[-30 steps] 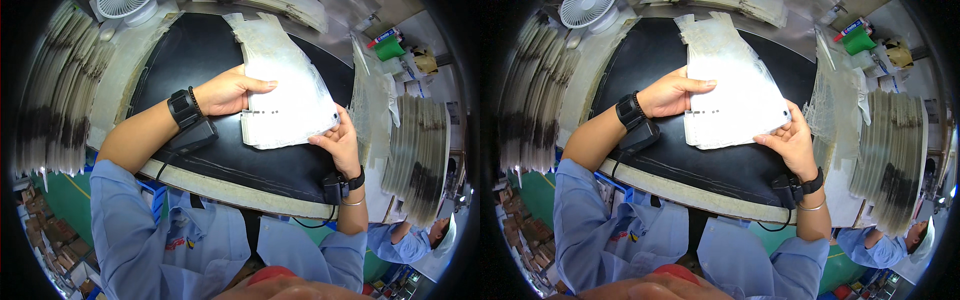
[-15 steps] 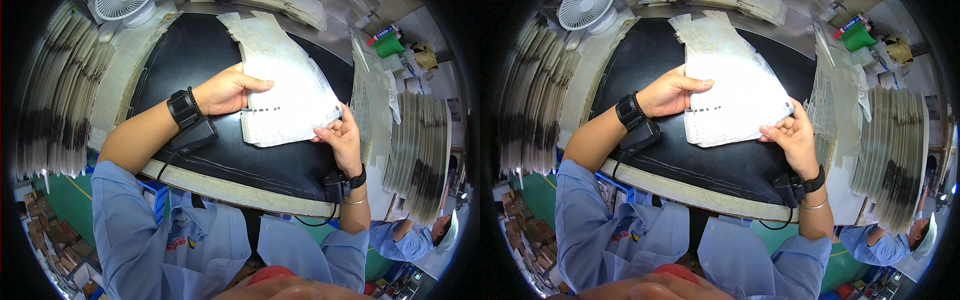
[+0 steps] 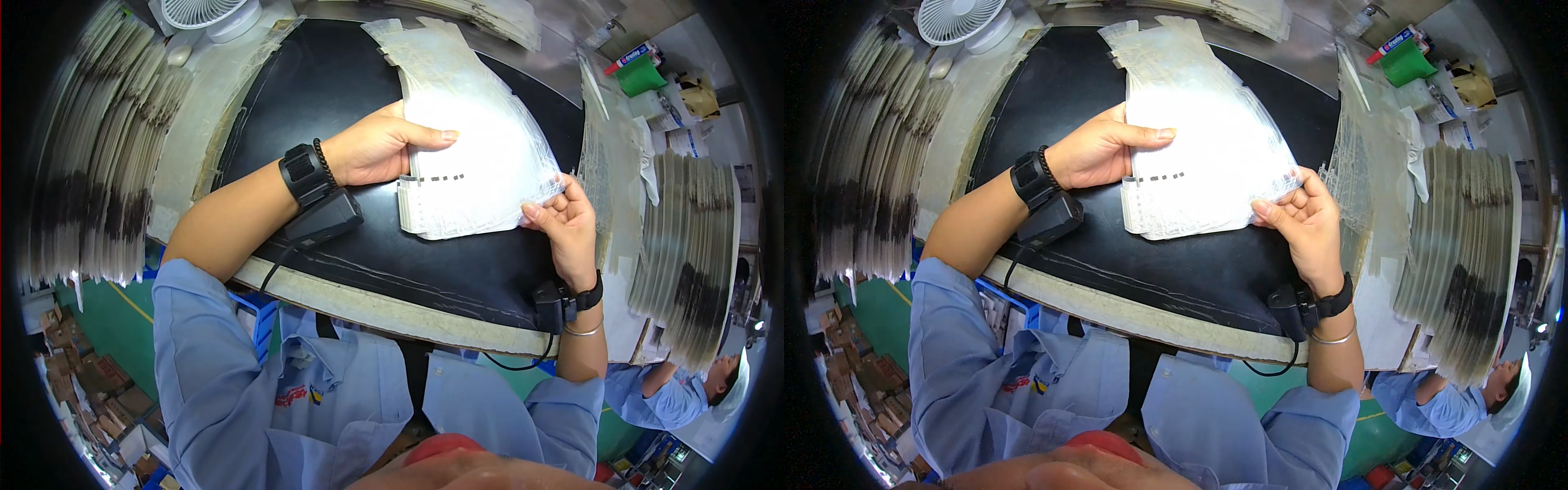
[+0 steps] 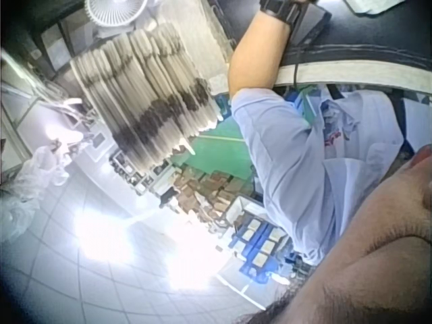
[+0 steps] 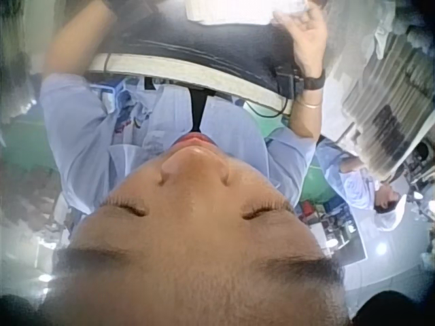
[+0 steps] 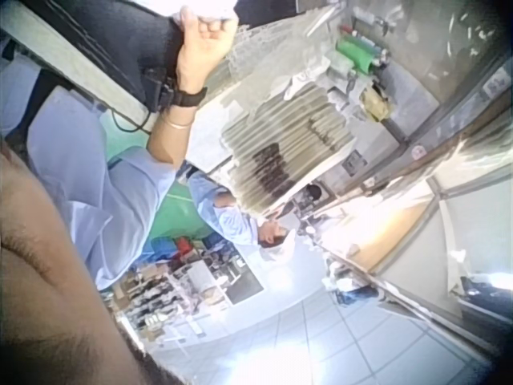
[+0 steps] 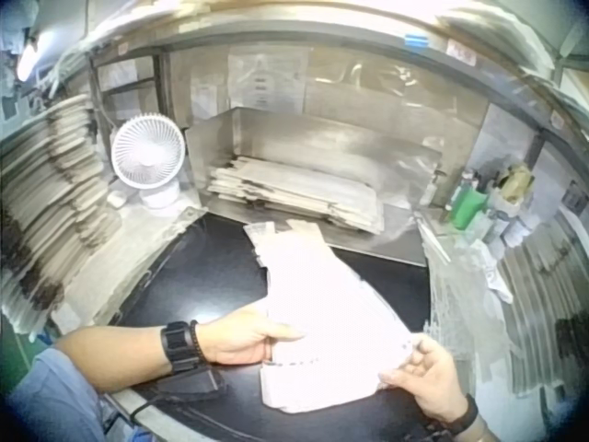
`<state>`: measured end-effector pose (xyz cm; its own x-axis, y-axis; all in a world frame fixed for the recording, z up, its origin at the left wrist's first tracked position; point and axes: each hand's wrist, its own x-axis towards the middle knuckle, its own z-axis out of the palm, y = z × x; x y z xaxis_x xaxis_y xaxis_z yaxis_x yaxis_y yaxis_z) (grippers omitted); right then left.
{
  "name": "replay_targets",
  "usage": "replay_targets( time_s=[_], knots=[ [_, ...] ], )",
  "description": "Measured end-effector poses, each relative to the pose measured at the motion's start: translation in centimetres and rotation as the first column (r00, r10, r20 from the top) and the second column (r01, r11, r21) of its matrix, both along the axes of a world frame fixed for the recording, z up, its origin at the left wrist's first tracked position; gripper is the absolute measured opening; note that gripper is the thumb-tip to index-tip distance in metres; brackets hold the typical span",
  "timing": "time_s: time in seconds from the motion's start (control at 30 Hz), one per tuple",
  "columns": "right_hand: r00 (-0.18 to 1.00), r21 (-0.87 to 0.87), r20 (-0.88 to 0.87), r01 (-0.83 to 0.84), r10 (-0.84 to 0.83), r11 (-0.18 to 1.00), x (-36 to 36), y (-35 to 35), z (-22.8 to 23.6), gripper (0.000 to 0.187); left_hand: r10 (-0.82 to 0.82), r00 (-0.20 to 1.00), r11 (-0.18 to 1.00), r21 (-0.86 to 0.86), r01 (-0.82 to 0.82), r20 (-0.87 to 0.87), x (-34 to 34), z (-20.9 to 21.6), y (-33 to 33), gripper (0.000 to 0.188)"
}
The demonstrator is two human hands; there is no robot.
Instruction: The recorder is sorting, inspecting, and organizing stacks of transparent plastic component holders, possibly for LED or electrical assembly.
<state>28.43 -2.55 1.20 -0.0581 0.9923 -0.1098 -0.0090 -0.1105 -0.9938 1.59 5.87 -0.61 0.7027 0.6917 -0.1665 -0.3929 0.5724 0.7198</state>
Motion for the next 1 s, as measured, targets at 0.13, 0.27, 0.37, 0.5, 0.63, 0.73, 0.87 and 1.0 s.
replay_targets(
  time_s=[0.13, 0.27, 0.37, 0.5, 0.63, 0.73, 0.87, 1.0],
  knots=[
    [0.997, -0.092, -0.016, -0.079, 0.078, 0.993, 0.8, 0.0, 0.3, 0.036, -0.006, 1.000, 1.000, 0.007, 0.006, 0.005, 0.1, 0.3, -0.1, 0.045],
    [0.992, -0.103, -0.084, -0.103, 0.095, 0.989, 1.4, 0.2, -0.2, 0.048, 0.004, 1.000, 1.000, 0.008, -0.004, -0.006, 0.1, 0.5, -0.2, 0.045],
    [0.989, 0.059, -0.083, -0.115, 0.119, 0.992, -0.3, 0.0, -0.1, 0.068, 0.004, 1.000, 1.000, -0.002, -0.004, 0.000, 0.2, 0.3, -0.1, 0.045],
    [0.981, 0.037, -0.150, -0.116, 0.120, 0.993, -1.6, -0.7, -0.1, 0.086, 0.007, 1.000, 1.000, 0.011, -0.007, -0.016, 0.2, -0.1, -0.1, 0.046],
    [0.990, -0.165, -0.065, -0.133, 0.124, 0.977, -0.3, -0.2, 0.8, 0.089, -0.043, 0.999, 0.999, -0.002, 0.043, 0.030, -0.5, 0.3, 0.1, 0.045],
    [0.995, -0.208, -0.037, -0.095, 0.089, 0.973, 0.0, -0.3, 0.3, 0.092, -0.010, 1.000, 1.000, 0.008, 0.010, 0.010, 0.0, 0.2, -0.1, 0.044],
    [0.989, 0.047, -0.088, -0.112, 0.116, 0.993, -0.9, -0.5, 0.1, 0.091, 0.007, 1.000, 1.000, 0.030, -0.008, 0.007, 0.3, 0.4, -0.3, 0.044],
    [0.988, -0.003, -0.130, -0.088, 0.087, 0.996, -0.6, -0.3, 0.5, 0.094, 0.030, 1.000, 0.999, 0.043, -0.030, -0.006, 0.4, 0.7, -0.5, 0.044]
  ],
)
